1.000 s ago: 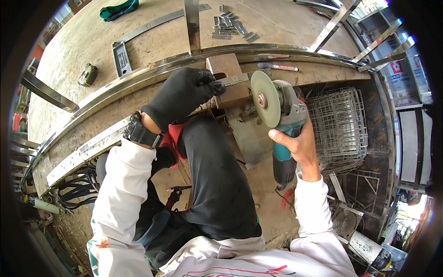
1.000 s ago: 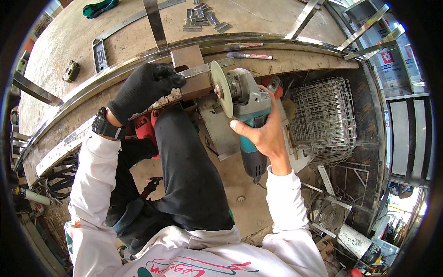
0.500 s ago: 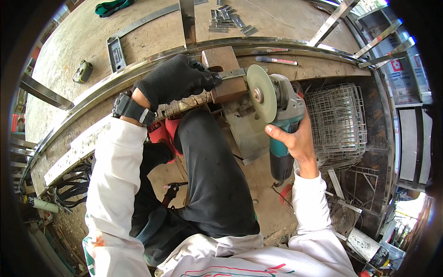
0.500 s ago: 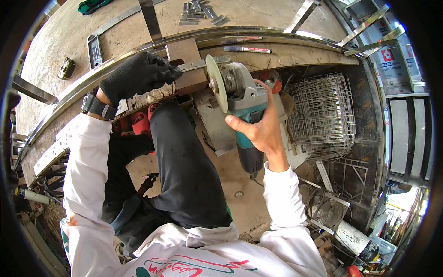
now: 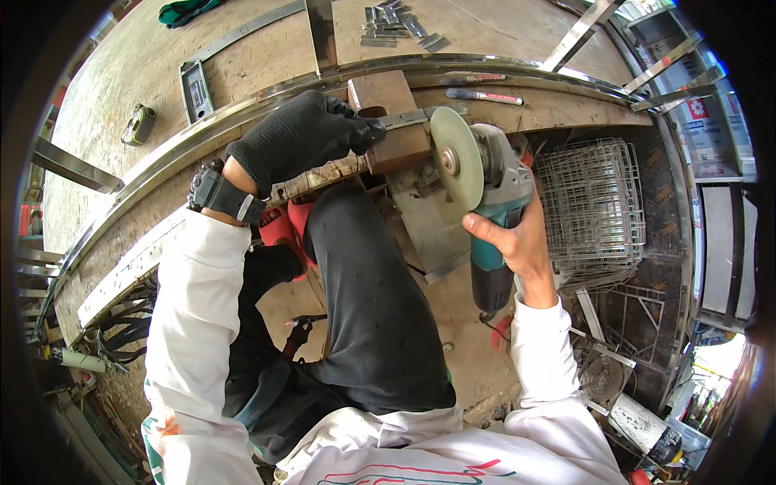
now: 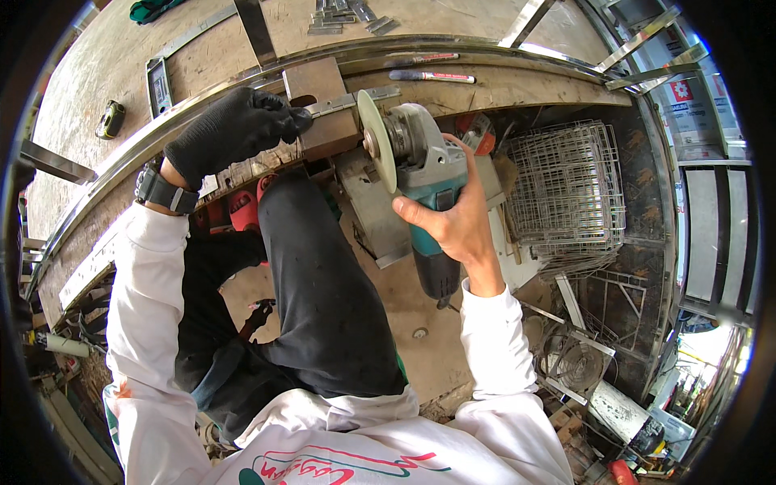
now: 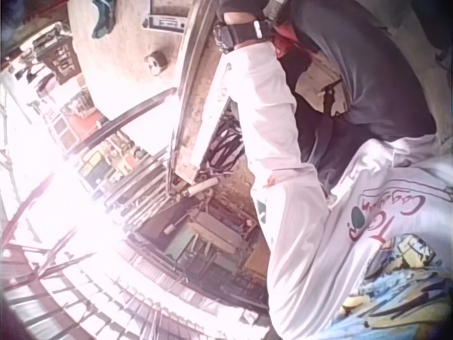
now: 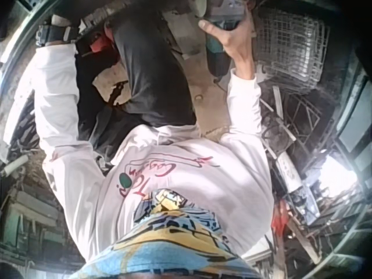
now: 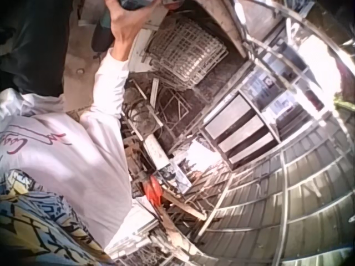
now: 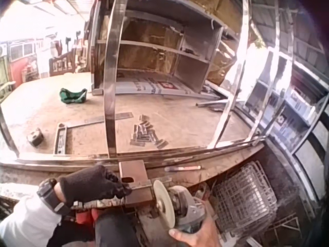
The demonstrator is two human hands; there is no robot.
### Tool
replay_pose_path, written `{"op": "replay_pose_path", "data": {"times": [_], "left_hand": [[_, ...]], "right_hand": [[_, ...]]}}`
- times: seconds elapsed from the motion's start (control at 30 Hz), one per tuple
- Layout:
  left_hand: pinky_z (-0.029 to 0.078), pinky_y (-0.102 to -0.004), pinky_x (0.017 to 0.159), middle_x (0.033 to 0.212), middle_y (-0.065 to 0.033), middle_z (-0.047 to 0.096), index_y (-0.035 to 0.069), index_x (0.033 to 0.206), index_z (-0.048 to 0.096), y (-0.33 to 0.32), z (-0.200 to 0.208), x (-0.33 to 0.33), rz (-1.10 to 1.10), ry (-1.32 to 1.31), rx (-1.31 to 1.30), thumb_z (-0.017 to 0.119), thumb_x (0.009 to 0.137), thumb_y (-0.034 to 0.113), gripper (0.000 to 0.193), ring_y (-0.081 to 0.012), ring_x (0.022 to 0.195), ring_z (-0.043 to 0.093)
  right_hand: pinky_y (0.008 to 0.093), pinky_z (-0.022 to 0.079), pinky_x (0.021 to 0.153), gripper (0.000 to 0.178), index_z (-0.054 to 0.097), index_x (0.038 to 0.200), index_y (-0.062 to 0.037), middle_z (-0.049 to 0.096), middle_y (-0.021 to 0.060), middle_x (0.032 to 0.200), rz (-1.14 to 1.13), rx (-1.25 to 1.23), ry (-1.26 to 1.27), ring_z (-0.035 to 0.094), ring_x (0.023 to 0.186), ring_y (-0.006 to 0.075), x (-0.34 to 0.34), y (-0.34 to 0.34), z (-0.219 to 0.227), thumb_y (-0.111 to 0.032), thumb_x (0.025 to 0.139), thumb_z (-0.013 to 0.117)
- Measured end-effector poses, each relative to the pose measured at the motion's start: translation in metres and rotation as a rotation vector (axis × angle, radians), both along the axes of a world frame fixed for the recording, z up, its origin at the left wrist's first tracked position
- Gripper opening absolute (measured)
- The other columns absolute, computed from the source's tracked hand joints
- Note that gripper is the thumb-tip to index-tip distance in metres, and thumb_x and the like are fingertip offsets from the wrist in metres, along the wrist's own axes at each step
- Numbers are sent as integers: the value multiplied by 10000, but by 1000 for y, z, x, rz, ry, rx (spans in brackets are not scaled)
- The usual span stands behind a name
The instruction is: The person marks a metal bar with a marker, then uses an angle grinder to cut the bar, producing sparks. They inspect the cut piece and use pliers to remove a small metal fragment before continuing to grind the metal bar.
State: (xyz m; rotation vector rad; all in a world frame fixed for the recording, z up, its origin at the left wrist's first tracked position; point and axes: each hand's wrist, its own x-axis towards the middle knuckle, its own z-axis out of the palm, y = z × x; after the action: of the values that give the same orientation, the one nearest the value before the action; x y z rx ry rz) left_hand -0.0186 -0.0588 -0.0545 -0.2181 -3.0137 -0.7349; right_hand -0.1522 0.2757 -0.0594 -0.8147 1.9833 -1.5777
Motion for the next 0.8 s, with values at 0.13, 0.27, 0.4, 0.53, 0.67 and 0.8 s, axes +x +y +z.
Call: {"op": "replay_pose_path", "data": {"times": [0.13, 0.27, 0.4, 0.53, 0.67, 0.8], "left_hand": [[600, -342, 762, 998, -129, 739, 35, 1203, 749, 1, 0, 2, 28, -42, -16, 738, 923, 27, 280, -233, 815, 694], [603, -344, 775, 1017, -135, 735, 38, 1223, 749, 0, 3, 1, 6, 3, -63, 737, 934, 37, 289, -229, 834, 700], [605, -354, 798, 1037, -141, 736, 41, 1243, 748, 0, 6, 1, -1, -15, -52, 742, 929, 28, 313, -239, 851, 705], [606, -351, 822, 1039, -139, 735, 46, 1253, 747, 5, 11, 2, 38, -57, -40, 755, 919, 18, 336, -245, 875, 709], [607, -328, 804, 1040, -124, 739, 41, 1253, 745, 1, 7, 3, 12, -14, -137, 756, 924, 17, 330, -216, 880, 711], [605, -313, 787, 1048, -110, 741, 41, 1250, 745, -2, 3, -1, 96, -136, 84, 763, 919, 13, 333, -191, 871, 704]], "right_hand": [[373, 481, 1082, 996, 457, 1501, -4, 635, 139, 1333, -1, 23, 7, 621, 1220, 235, 1, -4, 0, -285, 701, 980], [373, 483, 1080, 1007, 458, 1501, 3, 636, 145, 1330, -4, 26, 18, 623, 1219, 241, -1, -1, -2, -291, 691, 980], [370, 485, 1078, 1014, 459, 1499, -2, 636, 146, 1327, -5, 21, 15, 627, 1215, 244, -1, -3, -2, -302, 684, 983], [369, 486, 1078, 1008, 460, 1495, -7, 637, 143, 1328, -11, 27, 3, 629, 1213, 244, 1, -3, -2, -305, 685, 983], [369, 485, 1077, 1005, 460, 1494, -8, 639, 143, 1328, -9, 30, 5, 629, 1212, 242, 1, -4, 1, -306, 688, 981], [369, 483, 1077, 1002, 463, 1493, -5, 643, 142, 1323, -6, 46, 30, 630, 1210, 242, 0, -3, -2, -308, 690, 980]]}}
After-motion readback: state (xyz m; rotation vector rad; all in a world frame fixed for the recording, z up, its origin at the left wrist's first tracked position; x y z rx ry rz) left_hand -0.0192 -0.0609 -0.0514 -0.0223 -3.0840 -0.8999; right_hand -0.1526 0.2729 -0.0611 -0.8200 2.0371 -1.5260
